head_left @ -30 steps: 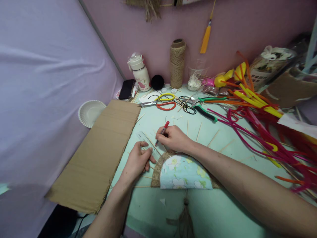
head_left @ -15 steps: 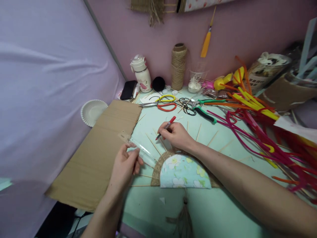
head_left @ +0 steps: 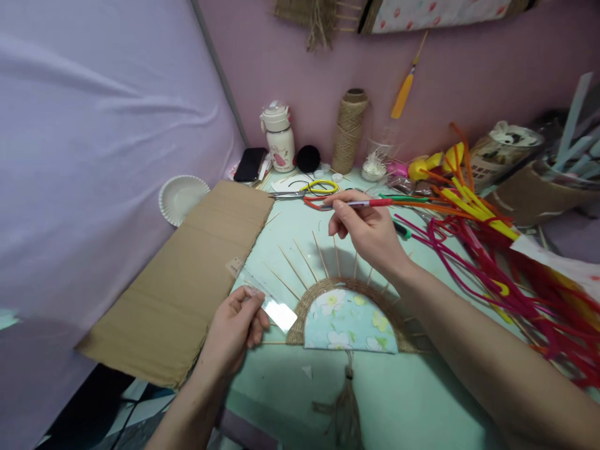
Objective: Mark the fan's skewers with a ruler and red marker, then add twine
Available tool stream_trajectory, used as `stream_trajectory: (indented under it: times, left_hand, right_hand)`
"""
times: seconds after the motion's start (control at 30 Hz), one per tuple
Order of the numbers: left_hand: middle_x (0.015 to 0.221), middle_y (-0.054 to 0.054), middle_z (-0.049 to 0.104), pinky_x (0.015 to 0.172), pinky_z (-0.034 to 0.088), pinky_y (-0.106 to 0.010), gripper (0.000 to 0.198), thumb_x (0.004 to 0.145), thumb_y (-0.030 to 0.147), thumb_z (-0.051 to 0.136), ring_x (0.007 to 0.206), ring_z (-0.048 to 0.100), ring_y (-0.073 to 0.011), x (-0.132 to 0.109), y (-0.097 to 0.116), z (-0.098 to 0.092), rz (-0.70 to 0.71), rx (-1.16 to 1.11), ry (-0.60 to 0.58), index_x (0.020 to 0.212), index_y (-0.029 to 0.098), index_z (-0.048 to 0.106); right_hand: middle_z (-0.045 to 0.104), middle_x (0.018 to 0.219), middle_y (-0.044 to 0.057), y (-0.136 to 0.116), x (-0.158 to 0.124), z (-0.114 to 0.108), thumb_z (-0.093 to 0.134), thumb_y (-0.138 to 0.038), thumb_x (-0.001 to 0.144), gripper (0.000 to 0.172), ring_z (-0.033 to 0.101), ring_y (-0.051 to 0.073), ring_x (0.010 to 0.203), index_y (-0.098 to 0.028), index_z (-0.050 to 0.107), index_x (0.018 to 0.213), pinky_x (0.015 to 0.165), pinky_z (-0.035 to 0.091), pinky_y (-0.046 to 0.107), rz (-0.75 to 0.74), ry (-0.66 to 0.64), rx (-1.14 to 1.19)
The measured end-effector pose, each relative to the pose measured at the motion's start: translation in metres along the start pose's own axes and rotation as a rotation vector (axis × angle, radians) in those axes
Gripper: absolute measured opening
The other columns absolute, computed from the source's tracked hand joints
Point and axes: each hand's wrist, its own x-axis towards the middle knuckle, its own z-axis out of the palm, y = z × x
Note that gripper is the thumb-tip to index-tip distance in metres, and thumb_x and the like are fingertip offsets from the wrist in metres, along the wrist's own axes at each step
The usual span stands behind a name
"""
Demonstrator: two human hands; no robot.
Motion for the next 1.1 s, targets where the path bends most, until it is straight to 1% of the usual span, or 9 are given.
stream_trajectory:
  times: [0.1,0.3,0.37,0.43,0.63,0.77,0.93,1.03,1.1]
  left_hand:
    - [0.048,0.004,0.058,0.03,0.026,-0.014,0.033,0.072,0.046,0.064,0.029,0.042,-0.0052,0.0,0.001,0.0,-0.009,-0.016,-0.01,0.073,0.019,0.044]
    - [0.053,0.001,0.064,0.036,0.04,-0.018,0.035,0.073,0.046,0.063,0.036,0.052,-0.0087,0.004,0.0,0.004,-0.028,0.065,-0.074,0.076,0.019,0.043]
    - [0.054,0.0,0.064,0.037,0.041,-0.018,0.035,0.073,0.047,0.063,0.037,0.053,-0.0093,0.004,0.002,0.007,-0.042,0.073,-0.08,0.077,0.019,0.042]
    - [0.055,0.0,0.064,0.037,0.041,-0.018,0.035,0.073,0.046,0.063,0.038,0.054,-0.0094,0.004,0.003,0.01,-0.05,0.061,-0.089,0.077,0.019,0.042]
    - [0.055,0.0,0.064,0.038,0.04,-0.018,0.034,0.072,0.045,0.064,0.038,0.054,-0.0096,0.002,0.004,0.018,-0.089,0.01,-0.118,0.077,0.019,0.042]
    - [0.054,0.0,0.064,0.039,0.042,-0.02,0.036,0.071,0.048,0.064,0.038,0.055,-0.0108,0.002,0.001,0.021,-0.065,-0.003,-0.098,0.076,0.019,0.043]
    - [0.055,-0.001,0.065,0.046,0.047,-0.023,0.035,0.073,0.049,0.064,0.043,0.058,-0.0123,0.0,-0.002,0.02,0.011,-0.006,-0.113,0.075,0.019,0.045]
    - [0.061,-0.003,0.067,0.048,0.048,-0.025,0.032,0.078,0.049,0.06,0.045,0.058,-0.0126,-0.004,-0.004,0.015,0.074,0.076,-0.102,0.076,0.018,0.048]
    - [0.066,-0.003,0.068,0.051,0.049,-0.025,0.029,0.081,0.046,0.058,0.05,0.059,-0.013,-0.006,-0.006,0.009,0.168,0.212,-0.027,0.076,0.018,0.052]
  right_hand:
    - [0.059,0.061,-0.003,-0.009,-0.005,0.002,0.044,-0.033,0.095,0.023,0.052,0.009,0.053,-0.018,0.057,0.104,0.054,0.041,0.021,0.024,-0.096,-0.039]
    - [0.062,0.064,-0.003,-0.02,-0.018,0.012,0.056,-0.022,0.088,0.007,0.053,0.009,0.058,-0.019,0.062,0.09,0.056,0.034,0.021,0.047,-0.63,-0.425]
    - [0.061,0.062,-0.004,-0.022,-0.023,0.015,0.059,-0.022,0.086,0.003,0.052,0.01,0.058,-0.02,0.061,0.088,0.055,0.031,0.021,0.04,-0.737,-0.53]
    - [0.061,0.064,-0.003,-0.023,-0.027,0.019,0.061,-0.023,0.085,0.004,0.052,0.01,0.06,-0.021,0.059,0.087,0.054,0.029,0.022,0.031,-0.791,-0.579]
    - [0.06,0.07,0.001,-0.023,-0.044,0.037,0.063,-0.033,0.082,0.018,0.052,0.014,0.06,-0.02,0.053,0.088,0.05,0.024,0.023,-0.002,-0.839,-0.748]
    - [0.063,0.074,0.005,-0.03,-0.054,0.048,0.058,-0.017,0.081,0.014,0.056,0.018,0.063,-0.019,0.051,0.093,0.047,0.02,0.025,0.001,-0.842,-0.961]
    - [0.063,0.078,0.009,-0.031,-0.062,0.055,0.054,-0.005,0.073,0.026,0.059,0.022,0.072,-0.016,0.051,0.097,0.052,0.026,0.028,-0.099,-0.806,-1.014]
    - [0.064,0.078,0.009,-0.029,-0.063,0.055,0.054,-0.008,0.074,0.023,0.059,0.022,0.072,-0.016,0.051,0.096,0.052,0.025,0.028,-0.044,-0.784,-0.989]
    - [0.064,0.077,0.008,-0.029,-0.061,0.054,0.054,-0.009,0.075,0.021,0.059,0.02,0.068,-0.016,0.051,0.095,0.05,0.023,0.027,0.026,-0.758,-0.98]
